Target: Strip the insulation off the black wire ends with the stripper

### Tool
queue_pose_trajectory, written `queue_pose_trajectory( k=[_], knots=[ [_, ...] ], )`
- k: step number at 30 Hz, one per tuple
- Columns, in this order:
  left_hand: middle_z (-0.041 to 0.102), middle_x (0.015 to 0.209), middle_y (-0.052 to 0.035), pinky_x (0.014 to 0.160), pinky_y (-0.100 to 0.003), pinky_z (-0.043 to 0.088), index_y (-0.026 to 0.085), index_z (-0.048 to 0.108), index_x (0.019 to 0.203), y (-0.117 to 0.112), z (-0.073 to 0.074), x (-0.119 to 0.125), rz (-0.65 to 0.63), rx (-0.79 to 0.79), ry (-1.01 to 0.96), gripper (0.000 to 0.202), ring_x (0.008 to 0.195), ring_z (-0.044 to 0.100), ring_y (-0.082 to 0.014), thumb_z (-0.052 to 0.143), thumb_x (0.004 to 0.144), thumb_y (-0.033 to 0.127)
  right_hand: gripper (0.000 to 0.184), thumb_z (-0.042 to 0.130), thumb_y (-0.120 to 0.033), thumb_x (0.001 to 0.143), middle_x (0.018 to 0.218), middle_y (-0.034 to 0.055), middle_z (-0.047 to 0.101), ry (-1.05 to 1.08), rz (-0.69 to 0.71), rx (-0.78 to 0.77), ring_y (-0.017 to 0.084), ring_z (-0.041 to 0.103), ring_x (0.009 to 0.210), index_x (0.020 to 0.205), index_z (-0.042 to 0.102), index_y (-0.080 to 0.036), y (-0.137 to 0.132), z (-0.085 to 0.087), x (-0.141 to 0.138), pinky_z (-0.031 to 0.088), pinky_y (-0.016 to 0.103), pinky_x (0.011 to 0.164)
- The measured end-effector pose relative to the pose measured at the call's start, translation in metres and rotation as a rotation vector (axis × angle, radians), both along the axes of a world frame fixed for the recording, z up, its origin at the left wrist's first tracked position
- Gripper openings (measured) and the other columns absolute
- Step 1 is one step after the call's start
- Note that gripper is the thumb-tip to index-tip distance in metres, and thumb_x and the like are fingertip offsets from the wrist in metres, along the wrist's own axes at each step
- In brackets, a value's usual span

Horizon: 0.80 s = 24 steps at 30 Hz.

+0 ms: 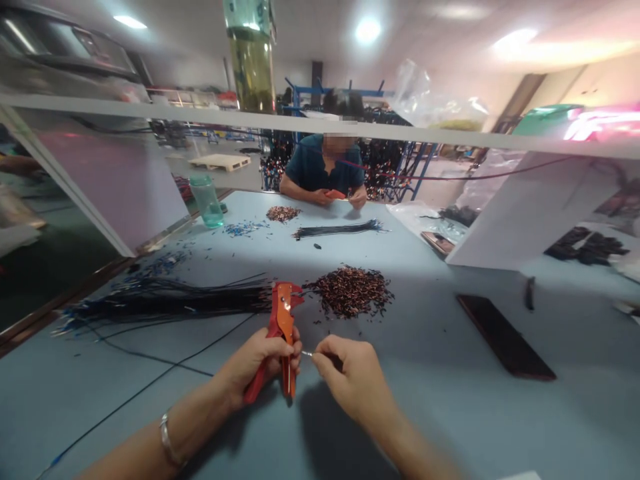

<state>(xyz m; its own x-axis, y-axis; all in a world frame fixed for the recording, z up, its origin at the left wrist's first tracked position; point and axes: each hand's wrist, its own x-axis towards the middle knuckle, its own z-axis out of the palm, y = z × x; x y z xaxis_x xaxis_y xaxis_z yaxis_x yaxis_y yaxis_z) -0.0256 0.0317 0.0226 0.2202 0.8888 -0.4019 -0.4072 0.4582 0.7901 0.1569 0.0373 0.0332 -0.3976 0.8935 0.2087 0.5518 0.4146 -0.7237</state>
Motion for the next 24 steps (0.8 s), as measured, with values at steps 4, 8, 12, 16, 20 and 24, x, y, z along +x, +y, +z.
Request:
queue_pose_trajectory(
  k=[4,8,12,16,20,24],
  knots=[
    [0.058,0.067,0.0021,0.065,-0.027,0.048,0.017,0.054,0.083,-0.002,0.001,0.001,-0.041,0.047,0.032,0.027,0.058,0.057,-0.0117,0.066,0.059,0.015,0.026,0.050,-0.026,0.085,0.050,-0.0033,0.053,0.026,-0.028,0.060,0.010,0.046,0.046,0.062,0.060,-0.018,-0.004,-0.002,0.000,0.033,0.020,0.047],
    [0.059,0.071,0.0014,0.066,-0.028,0.048,0.016,0.054,0.084,-0.007,0.000,0.005,-0.029,0.047,0.036,0.028,0.061,0.059,-0.0122,0.068,0.060,0.015,0.024,0.051,-0.023,0.084,0.050,-0.0035,0.052,0.045,-0.020,0.121,0.010,0.045,0.045,0.062,0.059,-0.018,-0.007,-0.006,-0.002,0.032,0.019,0.046],
    [0.060,0.073,0.0020,0.069,-0.029,0.048,0.017,0.053,0.086,-0.011,0.001,0.009,-0.009,0.054,0.035,0.031,0.063,0.059,-0.0124,0.069,0.060,0.014,0.023,0.050,-0.021,0.084,0.051,-0.0033,0.052,0.055,-0.029,0.175,0.009,0.044,0.045,0.062,0.059,-0.018,-0.008,-0.009,-0.003,0.033,0.019,0.046],
    [0.059,0.070,0.0030,0.070,-0.028,0.047,0.017,0.051,0.085,-0.011,0.005,0.011,0.005,0.067,0.033,0.031,0.064,0.058,-0.0119,0.070,0.060,0.016,0.022,0.051,-0.020,0.084,0.051,-0.0038,0.052,0.053,-0.033,0.221,0.008,0.043,0.044,0.063,0.057,-0.018,-0.009,-0.011,-0.004,0.032,0.019,0.046],
    [0.058,0.069,0.0034,0.070,-0.028,0.047,0.017,0.051,0.086,-0.011,0.008,0.013,0.012,0.059,0.058,0.035,0.063,0.057,-0.0123,0.074,0.059,0.019,0.022,0.052,-0.020,0.084,0.052,-0.0042,0.053,0.054,-0.028,0.243,0.008,0.043,0.044,0.063,0.056,-0.019,-0.011,-0.012,-0.005,0.033,0.019,0.047],
    [0.056,0.069,0.0037,0.069,-0.028,0.046,0.017,0.052,0.084,-0.012,0.009,0.013,0.007,0.076,0.118,0.035,0.064,0.056,-0.0123,0.076,0.061,0.023,0.023,0.051,-0.021,0.085,0.052,-0.0038,0.053,0.056,-0.014,0.257,0.008,0.043,0.044,0.063,0.056,-0.019,-0.013,-0.010,-0.007,0.033,0.019,0.046]
  ],
)
